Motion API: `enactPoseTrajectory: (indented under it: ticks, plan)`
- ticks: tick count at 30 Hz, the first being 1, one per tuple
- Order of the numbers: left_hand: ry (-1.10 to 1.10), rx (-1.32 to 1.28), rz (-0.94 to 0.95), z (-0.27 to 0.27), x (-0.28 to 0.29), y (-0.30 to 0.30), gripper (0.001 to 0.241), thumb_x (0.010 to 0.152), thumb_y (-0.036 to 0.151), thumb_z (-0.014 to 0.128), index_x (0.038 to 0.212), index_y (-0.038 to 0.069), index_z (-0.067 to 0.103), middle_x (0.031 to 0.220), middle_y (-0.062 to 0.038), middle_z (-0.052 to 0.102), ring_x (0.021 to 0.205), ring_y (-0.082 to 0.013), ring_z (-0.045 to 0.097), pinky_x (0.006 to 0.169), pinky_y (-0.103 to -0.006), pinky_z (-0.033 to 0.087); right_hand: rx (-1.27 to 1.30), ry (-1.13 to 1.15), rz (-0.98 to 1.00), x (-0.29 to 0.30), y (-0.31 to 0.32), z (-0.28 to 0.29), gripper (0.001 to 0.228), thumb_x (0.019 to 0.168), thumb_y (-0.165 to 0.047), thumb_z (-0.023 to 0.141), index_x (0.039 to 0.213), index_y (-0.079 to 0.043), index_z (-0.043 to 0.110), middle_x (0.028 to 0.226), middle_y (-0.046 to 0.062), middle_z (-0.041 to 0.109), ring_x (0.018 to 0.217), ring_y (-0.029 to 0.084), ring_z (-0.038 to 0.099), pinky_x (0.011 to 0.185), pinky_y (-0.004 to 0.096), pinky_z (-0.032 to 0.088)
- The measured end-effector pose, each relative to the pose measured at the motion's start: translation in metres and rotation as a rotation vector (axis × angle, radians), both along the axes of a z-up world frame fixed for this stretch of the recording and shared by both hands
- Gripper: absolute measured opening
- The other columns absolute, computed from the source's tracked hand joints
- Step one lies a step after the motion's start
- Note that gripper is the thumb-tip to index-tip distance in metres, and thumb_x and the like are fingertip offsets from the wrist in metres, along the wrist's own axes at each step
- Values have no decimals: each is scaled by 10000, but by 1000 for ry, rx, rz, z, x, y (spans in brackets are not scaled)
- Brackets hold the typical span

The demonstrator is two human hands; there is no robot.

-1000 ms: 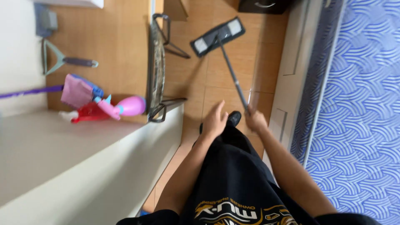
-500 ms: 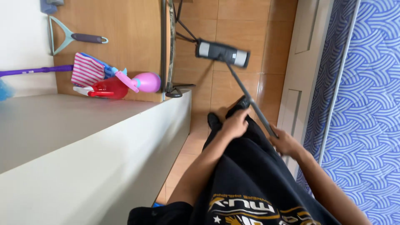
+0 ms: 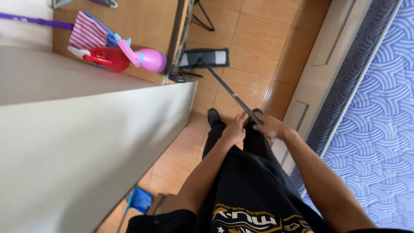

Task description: The person sprays a cleaning solution from a pink bottle onto the tiled floor and then uses a flat mop to clean the area. They move the mop back and forth across the floor, working around furniture and along the base of a bed.

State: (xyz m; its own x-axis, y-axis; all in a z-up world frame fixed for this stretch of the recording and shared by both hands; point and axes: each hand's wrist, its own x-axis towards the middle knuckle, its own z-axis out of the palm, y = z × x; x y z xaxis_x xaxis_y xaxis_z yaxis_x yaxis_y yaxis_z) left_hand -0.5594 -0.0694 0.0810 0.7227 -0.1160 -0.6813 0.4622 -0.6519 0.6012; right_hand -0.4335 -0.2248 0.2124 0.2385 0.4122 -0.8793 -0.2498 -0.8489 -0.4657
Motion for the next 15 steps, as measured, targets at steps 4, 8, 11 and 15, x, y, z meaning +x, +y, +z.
enactPoseTrajectory:
  ticks: [4, 8, 11, 15]
  plan:
    - [99, 72, 165, 22, 44, -22, 840, 947, 159, 532, 1641, 284, 75, 1707, -91, 158, 1281, -372, 567, 924, -468, 549, 168, 95, -71, 9, -32, -67, 340, 1006, -203, 570, 1310, -59, 623, 669, 145, 593, 492, 195, 570, 488, 382, 496]
    - [-113, 145, -50, -15, 51, -66, 742, 917, 190, 618, 1577, 320, 303, 1702, -26, 230, 1292, -314, 600, 957, -441, 548, -42, 151, -192, 10, -70, -28, 394, 1008, -301, 488, 1370, -186, 593, 696, 106, 601, 488, 205, 575, 465, 386, 478]
    - [-159, 121, -155, 6, 62, -98, 637, 885, 224, 666, 1478, 286, 443, 1645, -30, 313, 1196, -326, 632, 936, -461, 538, -191, -22, -152, -6, -129, -40, 404, 1030, -363, 467, 1381, -185, 560, 743, 112, 645, 547, 210, 624, 498, 386, 518]
    - [-293, 29, -173, -15, 55, -135, 183, 982, 239, 647, 1130, 145, 598, 1207, -52, 652, 1055, -302, 706, 852, -459, 572, -7, -253, -78, -23, -171, -57, 365, 1053, -373, 514, 1175, -84, 700, 661, 125, 665, 577, 195, 636, 569, 336, 481]
